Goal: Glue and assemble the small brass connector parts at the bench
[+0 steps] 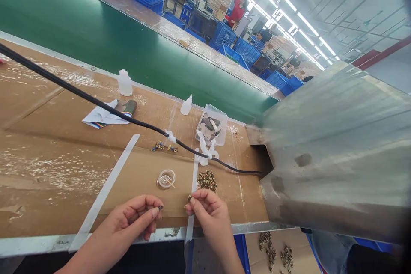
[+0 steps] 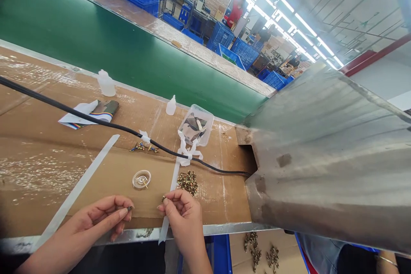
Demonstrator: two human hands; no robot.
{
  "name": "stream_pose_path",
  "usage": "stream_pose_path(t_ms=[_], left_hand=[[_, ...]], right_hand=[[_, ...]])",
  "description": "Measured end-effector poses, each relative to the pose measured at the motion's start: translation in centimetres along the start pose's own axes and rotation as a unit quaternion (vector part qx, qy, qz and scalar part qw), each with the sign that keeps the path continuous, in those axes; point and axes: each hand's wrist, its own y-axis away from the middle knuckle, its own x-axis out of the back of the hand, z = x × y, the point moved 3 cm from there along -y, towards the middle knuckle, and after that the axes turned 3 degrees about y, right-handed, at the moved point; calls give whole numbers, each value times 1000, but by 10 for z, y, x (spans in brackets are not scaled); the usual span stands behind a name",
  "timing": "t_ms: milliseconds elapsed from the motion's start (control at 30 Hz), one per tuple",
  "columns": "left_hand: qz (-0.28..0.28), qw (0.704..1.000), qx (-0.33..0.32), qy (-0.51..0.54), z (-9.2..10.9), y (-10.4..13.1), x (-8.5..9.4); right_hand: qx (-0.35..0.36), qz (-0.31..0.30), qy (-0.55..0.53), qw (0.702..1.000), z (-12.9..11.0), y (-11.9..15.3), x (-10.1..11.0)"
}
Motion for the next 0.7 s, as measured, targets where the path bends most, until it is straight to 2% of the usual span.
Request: stream_pose_path(t_ms=[100, 233, 533, 700], left_hand=[[-14, 1000, 0, 10, 4, 1, -2], [-15, 1000, -2, 4, 8, 5, -3], [-31, 999, -14, 5, 11, 6, -6], [-30, 999, -13, -6, 13, 5, -6]], right_hand=[[-61, -38, -133, 989, 5, 8, -21], [-67, -48, -178, 981, 6, 14, -38], [-25, -63, -123, 990, -2, 17, -45], [36, -50, 9, 998, -10, 20, -42]])
